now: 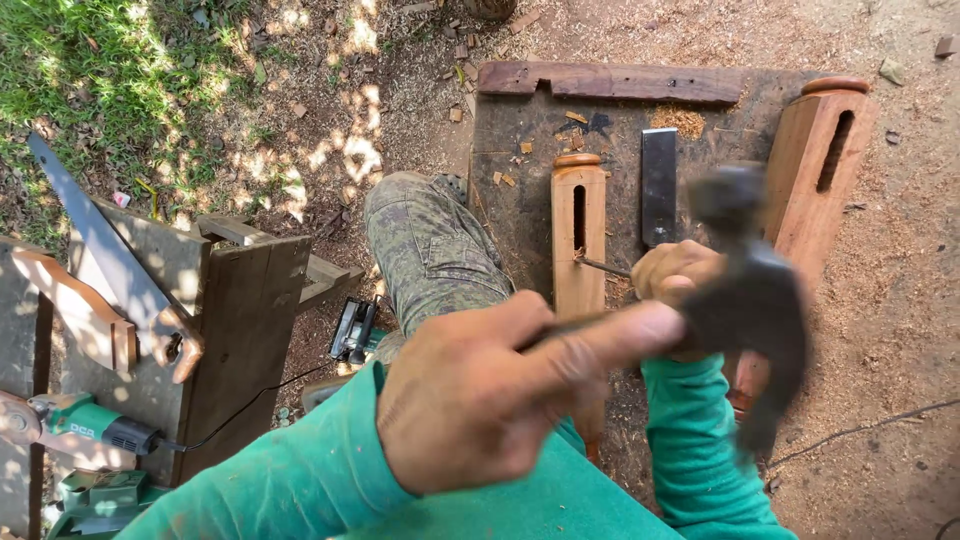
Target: Using a hammer and chisel to carve mortise holes in wooden furniture legs.
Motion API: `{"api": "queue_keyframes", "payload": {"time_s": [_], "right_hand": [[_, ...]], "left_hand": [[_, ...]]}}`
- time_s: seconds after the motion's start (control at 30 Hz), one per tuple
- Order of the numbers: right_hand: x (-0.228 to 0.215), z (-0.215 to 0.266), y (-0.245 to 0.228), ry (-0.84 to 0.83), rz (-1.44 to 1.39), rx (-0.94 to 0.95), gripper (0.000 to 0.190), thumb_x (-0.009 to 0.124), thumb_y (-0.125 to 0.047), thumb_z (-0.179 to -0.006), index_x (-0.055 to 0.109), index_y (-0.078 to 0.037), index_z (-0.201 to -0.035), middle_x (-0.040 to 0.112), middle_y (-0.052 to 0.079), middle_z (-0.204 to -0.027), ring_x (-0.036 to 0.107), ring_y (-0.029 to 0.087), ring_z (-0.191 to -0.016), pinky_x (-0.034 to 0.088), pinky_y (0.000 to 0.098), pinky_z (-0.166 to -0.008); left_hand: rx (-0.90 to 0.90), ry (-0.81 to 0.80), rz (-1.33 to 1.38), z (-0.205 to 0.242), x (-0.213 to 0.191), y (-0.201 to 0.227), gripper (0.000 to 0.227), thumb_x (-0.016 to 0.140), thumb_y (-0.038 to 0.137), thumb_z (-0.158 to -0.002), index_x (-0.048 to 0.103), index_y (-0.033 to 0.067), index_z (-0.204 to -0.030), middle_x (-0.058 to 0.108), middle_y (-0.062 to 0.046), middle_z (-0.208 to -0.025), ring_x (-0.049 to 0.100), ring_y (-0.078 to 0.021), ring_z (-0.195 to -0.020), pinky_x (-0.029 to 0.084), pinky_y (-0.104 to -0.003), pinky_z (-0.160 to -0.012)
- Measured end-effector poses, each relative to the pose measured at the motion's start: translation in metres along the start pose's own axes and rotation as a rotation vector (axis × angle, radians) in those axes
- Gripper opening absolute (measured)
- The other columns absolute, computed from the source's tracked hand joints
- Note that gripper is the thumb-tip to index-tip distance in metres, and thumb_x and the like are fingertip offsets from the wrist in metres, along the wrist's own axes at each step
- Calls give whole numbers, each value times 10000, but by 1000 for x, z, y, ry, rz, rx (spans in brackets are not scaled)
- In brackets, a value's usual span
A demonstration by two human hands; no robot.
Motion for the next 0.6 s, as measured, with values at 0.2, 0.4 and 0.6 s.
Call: {"api": "queue_keyframes", "payload": {"time_s": [0.2,0.4,0.6], "right_hand": [[124,-49,-24,42,568,124,189,664,-133,-955,529,-119,-824,519,8,-659,446,107,-568,466,270,-536],[148,-50,-29,108,629,244,165,661,-88,-940,541,-131,-837,520,8,-736,483,123,-657,430,274,-621],[108,-39,0,-93,506,117,201,706,-85,-918,547,-109,-798,558,8,-675,500,103,-594,476,262,-553]], "left_hand": [[281,-115,-269,-13,16,13,647,634,245,-1052,344,433,-1599,496,-19,-845,513,-169,-526,448,-388,-442],[228,-179,-91,-8,0,27,577,665,201,-1194,336,440,-1604,472,32,-860,374,-58,-528,451,-218,-381],[170,-32,-226,-4,4,15,522,631,281,-971,523,353,-1477,606,-100,-825,572,-252,-493,449,-419,-372]]}}
Point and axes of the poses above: each hand's wrist, its own z-axis away from the middle knuckle, its own x-axis out of the palm, y = z × x, the point moved 3 cm from there along -z, towards the middle knuckle
